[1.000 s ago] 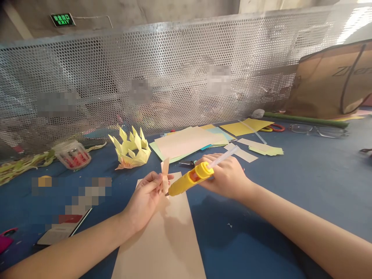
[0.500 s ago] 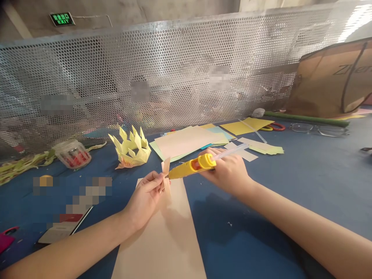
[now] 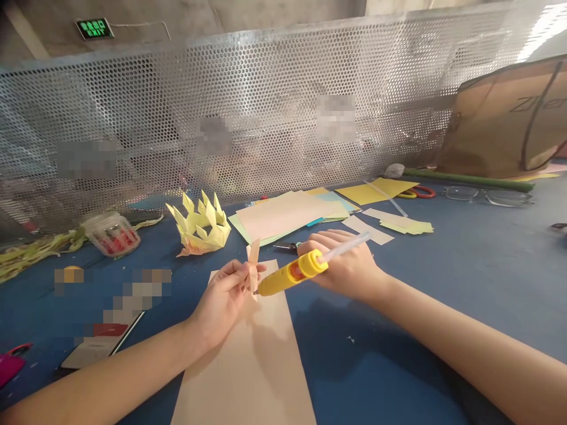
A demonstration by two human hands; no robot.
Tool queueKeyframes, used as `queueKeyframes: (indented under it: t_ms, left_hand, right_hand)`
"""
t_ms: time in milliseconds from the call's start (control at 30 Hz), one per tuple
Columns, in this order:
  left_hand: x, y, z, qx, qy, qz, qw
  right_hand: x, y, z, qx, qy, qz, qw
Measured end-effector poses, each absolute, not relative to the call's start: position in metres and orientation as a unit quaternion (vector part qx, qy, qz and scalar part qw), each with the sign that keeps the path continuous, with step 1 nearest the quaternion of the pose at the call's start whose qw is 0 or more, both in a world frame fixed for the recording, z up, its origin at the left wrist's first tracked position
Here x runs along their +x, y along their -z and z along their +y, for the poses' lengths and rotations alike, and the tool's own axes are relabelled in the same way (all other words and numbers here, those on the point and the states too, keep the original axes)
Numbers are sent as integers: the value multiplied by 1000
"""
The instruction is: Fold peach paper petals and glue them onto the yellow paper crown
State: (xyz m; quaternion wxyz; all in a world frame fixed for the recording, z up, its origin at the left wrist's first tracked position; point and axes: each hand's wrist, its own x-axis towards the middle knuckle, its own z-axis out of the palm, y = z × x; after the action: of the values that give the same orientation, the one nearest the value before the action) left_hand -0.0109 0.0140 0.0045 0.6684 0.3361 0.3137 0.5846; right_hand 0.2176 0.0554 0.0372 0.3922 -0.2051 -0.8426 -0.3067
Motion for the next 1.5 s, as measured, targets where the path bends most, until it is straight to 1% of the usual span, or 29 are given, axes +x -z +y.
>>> queueKeyframes:
  t_ms: [267,767,1100,1500]
  left_hand:
    - [-12,-3,14,342,-583,319,665]
    - [-12,-3,14,342,-574,316,674]
    - [-13,-4,14,344,-580,319,665]
    - [-14,-3,14,341,-583,315,667]
  right_hand:
    - [216,-38,53,-173,302,-854,386]
    - [218,-35,55,-182,299,-846,403]
    - [222,-26,62,-168,267,-852,418]
    - [224,-28,61,-168,273,-846,425]
